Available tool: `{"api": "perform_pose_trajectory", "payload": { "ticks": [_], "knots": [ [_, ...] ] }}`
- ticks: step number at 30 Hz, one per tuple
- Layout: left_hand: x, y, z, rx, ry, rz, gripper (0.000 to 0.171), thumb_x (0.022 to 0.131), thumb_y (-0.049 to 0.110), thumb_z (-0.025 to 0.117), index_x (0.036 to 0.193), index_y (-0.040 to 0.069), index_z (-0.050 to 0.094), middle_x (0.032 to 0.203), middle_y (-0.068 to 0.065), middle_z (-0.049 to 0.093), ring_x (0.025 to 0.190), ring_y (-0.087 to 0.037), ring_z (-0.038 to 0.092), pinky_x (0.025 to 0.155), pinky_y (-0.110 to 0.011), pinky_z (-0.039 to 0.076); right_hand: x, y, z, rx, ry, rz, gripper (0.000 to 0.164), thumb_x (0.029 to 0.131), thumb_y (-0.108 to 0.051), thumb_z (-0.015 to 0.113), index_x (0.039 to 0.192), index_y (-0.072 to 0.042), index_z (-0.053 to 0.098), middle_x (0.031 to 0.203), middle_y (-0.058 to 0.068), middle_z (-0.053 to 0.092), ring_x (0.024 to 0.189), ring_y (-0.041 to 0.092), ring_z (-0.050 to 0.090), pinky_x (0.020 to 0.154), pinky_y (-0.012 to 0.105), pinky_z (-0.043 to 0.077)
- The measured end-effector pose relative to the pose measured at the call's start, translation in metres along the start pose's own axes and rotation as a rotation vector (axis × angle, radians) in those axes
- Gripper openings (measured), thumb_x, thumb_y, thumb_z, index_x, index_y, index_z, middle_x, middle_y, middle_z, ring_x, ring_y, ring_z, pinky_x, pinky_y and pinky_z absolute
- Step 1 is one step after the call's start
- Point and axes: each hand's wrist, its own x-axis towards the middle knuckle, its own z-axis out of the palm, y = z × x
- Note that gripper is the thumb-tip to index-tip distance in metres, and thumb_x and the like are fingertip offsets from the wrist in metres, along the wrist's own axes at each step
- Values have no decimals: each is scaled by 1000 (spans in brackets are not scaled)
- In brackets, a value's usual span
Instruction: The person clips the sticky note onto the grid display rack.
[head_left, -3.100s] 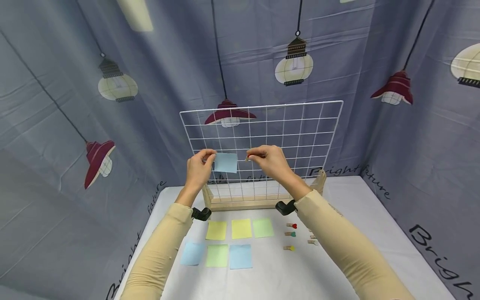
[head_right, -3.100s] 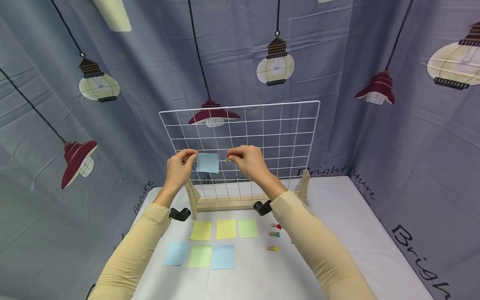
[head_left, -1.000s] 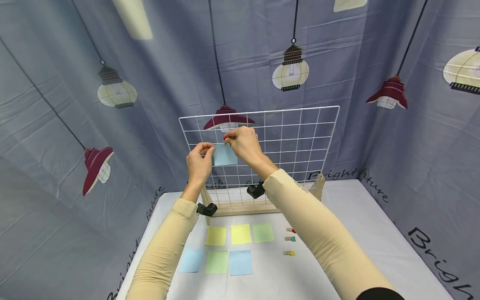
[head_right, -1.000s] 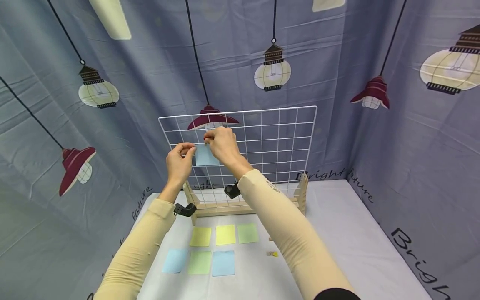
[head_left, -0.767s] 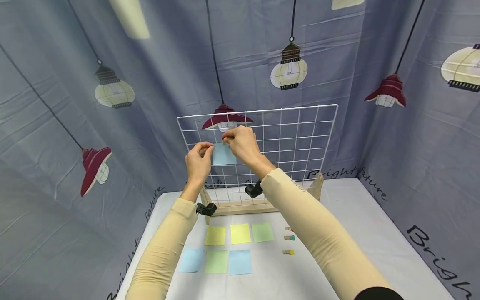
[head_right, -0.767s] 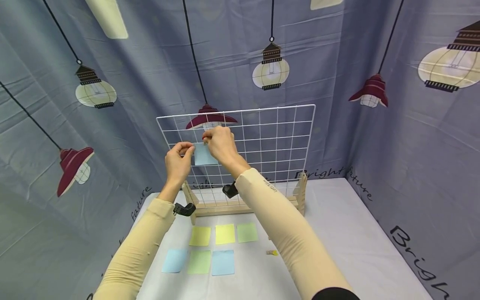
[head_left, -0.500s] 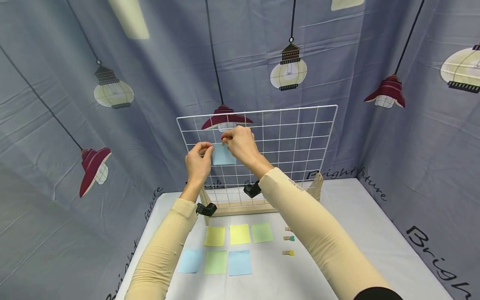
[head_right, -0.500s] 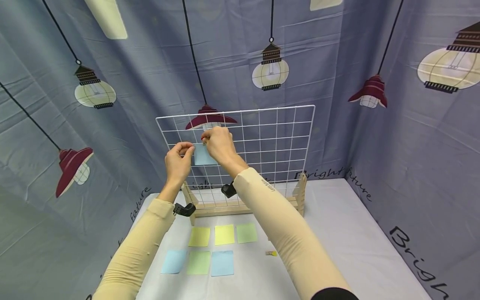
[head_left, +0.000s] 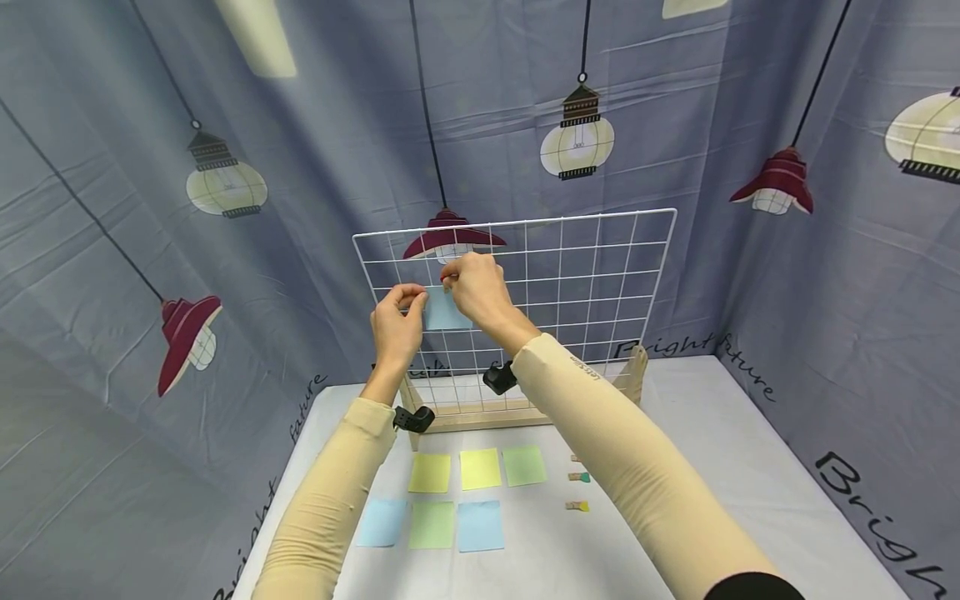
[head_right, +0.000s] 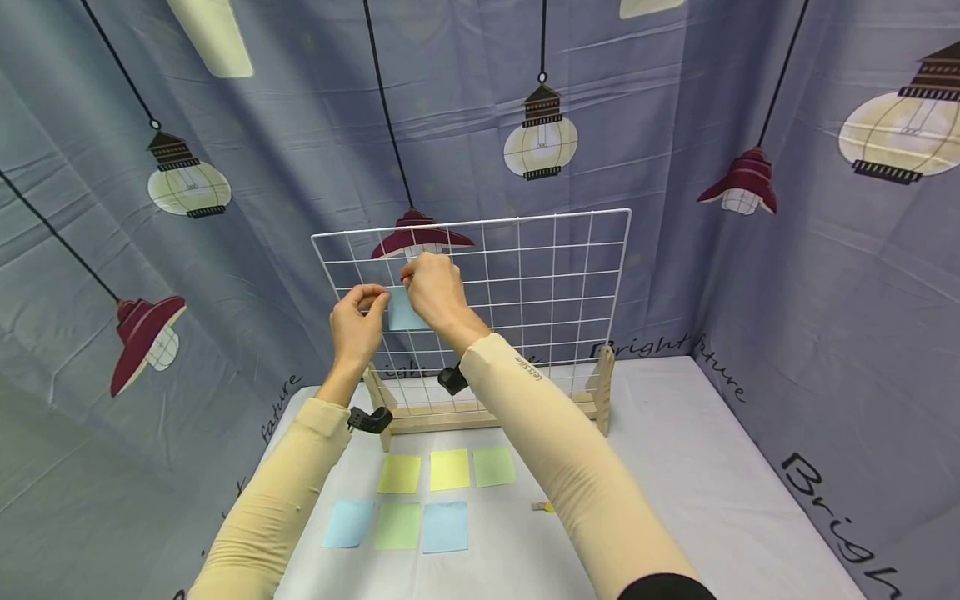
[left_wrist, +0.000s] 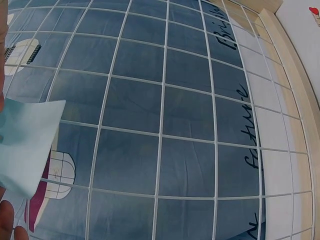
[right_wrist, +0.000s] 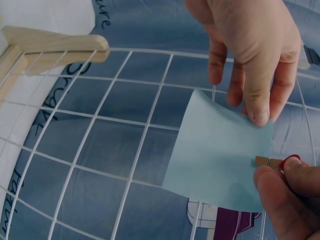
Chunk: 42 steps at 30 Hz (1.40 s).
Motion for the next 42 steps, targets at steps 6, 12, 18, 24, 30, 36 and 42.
{"api": "perform_pose_trajectory", "payload": {
  "ticks": [6,12,18,24,30,36,42],
  "knots": [
    [0,0,1,3,2,1,11,99,22,71,102,13,75,98,-7,80,83,-23,69,66,-25,47,1,-1,0,-1,8,8,16,99,-15,68,102,-14,83,96,1,80,95,21,71,85,40,56],
    [-1,-1,2,-2,7,-6,11,99,22,71,102,12,75,99,-7,81,82,-23,69,66,-25,47,1,-2,1,6,-17,24,17,100,-15,66,107,-14,82,101,3,80,98,21,72,85,40,58],
    [-3,-2,3,-5,-3,-14,12,99,23,71,102,12,75,99,-6,81,80,-23,69,64,-25,48,0,-1,2,-6,-27,28,18,101,-16,65,109,-15,82,103,2,79,97,20,72,85,39,58],
    [-4,-3,3,-5,-6,-20,13,100,24,70,104,13,75,100,-6,81,80,-23,70,64,-26,48,-2,0,3,-2,-26,6,20,102,-14,62,110,-16,81,99,2,79,86,20,69,79,38,56],
    [-3,0,3,-20,-6,-12,14,99,25,70,105,13,75,100,-6,80,85,-23,71,66,-27,49,-2,2,3,-6,-19,9,28,102,-14,63,127,-20,75,113,0,79,91,20,69,78,37,55],
    [-5,0,3,-19,-8,-15,14,100,25,70,106,13,75,100,-7,80,78,-24,69,61,-26,47,-5,2,3,29,-45,38,36,102,-13,64,136,-21,69,124,1,76,83,19,66,67,31,49],
    [-5,-1,3,-40,2,-1,13,99,23,71,106,11,74,98,-8,80,86,-24,71,66,-26,47,-8,3,4,49,-36,35,38,100,-21,69,139,-21,67,123,3,76,85,17,73,71,32,54]
  ]
}}
